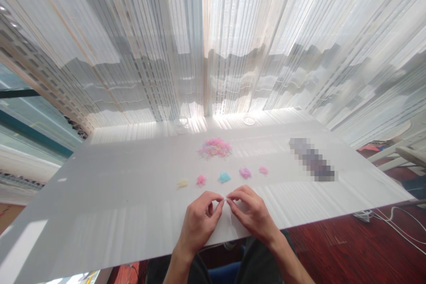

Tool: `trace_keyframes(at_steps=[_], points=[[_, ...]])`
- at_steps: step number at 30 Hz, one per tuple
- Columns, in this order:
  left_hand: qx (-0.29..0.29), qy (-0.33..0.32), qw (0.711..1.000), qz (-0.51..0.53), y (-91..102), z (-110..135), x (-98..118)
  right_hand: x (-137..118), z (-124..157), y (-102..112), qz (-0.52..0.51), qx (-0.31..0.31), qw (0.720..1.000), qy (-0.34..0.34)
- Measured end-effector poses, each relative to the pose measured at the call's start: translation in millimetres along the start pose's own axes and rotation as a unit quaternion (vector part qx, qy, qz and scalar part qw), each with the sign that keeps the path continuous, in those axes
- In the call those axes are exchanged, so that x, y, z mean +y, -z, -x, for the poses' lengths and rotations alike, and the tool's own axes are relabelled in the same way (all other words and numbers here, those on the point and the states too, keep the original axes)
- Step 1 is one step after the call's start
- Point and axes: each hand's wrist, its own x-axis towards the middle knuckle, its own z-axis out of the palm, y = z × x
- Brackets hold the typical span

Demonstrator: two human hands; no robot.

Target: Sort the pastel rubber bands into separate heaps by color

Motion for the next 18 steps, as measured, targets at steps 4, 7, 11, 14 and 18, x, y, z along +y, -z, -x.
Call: trace_keyframes(at_steps=[4, 7, 11, 14, 18], points=[[0.013, -0.013, 1.0, 0.002, 0.6, 0.4, 1.2, 0.9, 0.5, -0.6, 0.005, -0.007, 1.0, 0.0], [0.019, -0.046, 0.999, -0.003, -0.3, -0.1, 1.4, 1.9, 1.2, -1.3, 0.012, -0.018, 1.0, 0.0], [0.025, -0.089, 0.996, -0.014, -2.1, 0.5, 1.3, 2.9, 1.7, -2.0, 0.019, -0.029, 0.999, -0.001], [0.031, -0.096, 0.995, -0.016, -2.7, 2.2, 0.2, 3.4, 1.8, -2.2, 0.023, -0.034, 0.999, -0.001], [0.038, -0.082, 0.996, -0.022, -2.2, 3.9, -1.4, 3.8, 2.0, -2.1, 0.024, -0.039, 0.999, -0.003]])
